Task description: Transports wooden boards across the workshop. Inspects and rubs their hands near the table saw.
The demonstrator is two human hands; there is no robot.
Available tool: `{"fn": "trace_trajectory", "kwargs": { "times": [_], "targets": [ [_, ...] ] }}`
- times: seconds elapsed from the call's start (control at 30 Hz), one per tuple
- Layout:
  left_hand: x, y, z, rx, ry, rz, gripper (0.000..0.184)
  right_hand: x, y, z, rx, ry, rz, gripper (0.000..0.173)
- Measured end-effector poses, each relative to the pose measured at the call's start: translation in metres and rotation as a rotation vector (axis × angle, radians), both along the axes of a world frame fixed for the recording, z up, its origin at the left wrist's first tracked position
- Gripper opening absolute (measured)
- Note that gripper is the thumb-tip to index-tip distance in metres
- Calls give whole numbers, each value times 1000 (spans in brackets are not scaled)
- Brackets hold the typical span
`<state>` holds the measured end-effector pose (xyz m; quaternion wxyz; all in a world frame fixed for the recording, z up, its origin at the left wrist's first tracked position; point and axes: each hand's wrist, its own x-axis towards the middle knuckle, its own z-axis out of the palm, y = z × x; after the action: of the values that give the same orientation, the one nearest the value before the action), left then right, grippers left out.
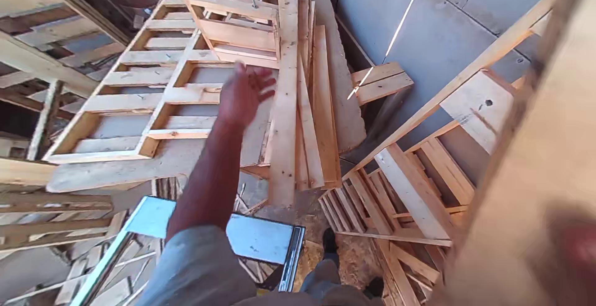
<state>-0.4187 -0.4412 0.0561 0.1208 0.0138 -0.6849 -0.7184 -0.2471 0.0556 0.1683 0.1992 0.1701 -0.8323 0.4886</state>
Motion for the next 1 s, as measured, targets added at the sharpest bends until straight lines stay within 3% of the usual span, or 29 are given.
{"fn": "trace_trajectory", "kwargs": {
  "times": [0.07,0.17,0.3,0.4,0.5,0.57,0.67,0.8,0.87,0.93,1.0],
  "targets": [
    [68,8,-25,163,43,-132,85,-49,-35,4,-2,-30,-24,43],
    [164,25,-59,357,65,-204,90,-121,-104,15,-8,-169,-88,49],
    [274,47,-83,491,52,-85,86,-240,-202,34,-32,-217,-33,58],
    [334,54,-90,558,-5,12,86,-357,-287,48,-149,-261,61,56],
    [370,55,-95,637,20,92,86,-436,-357,9,-30,-347,123,69],
    [383,53,-92,675,90,150,88,-418,-384,-52,199,-409,155,77],
    [371,45,-82,806,185,160,94,-339,-378,-147,379,-534,247,76],
    [347,39,-84,941,243,110,116,-264,-355,-220,539,-401,391,61],
    [324,32,-87,990,257,65,123,-267,-341,-219,584,-356,451,77],
    [301,33,-85,1051,297,-34,127,-249,-325,-193,511,-299,400,74],
    [293,43,-81,1071,300,-82,130,-193,-306,-160,405,-209,392,62]
  ]
}}
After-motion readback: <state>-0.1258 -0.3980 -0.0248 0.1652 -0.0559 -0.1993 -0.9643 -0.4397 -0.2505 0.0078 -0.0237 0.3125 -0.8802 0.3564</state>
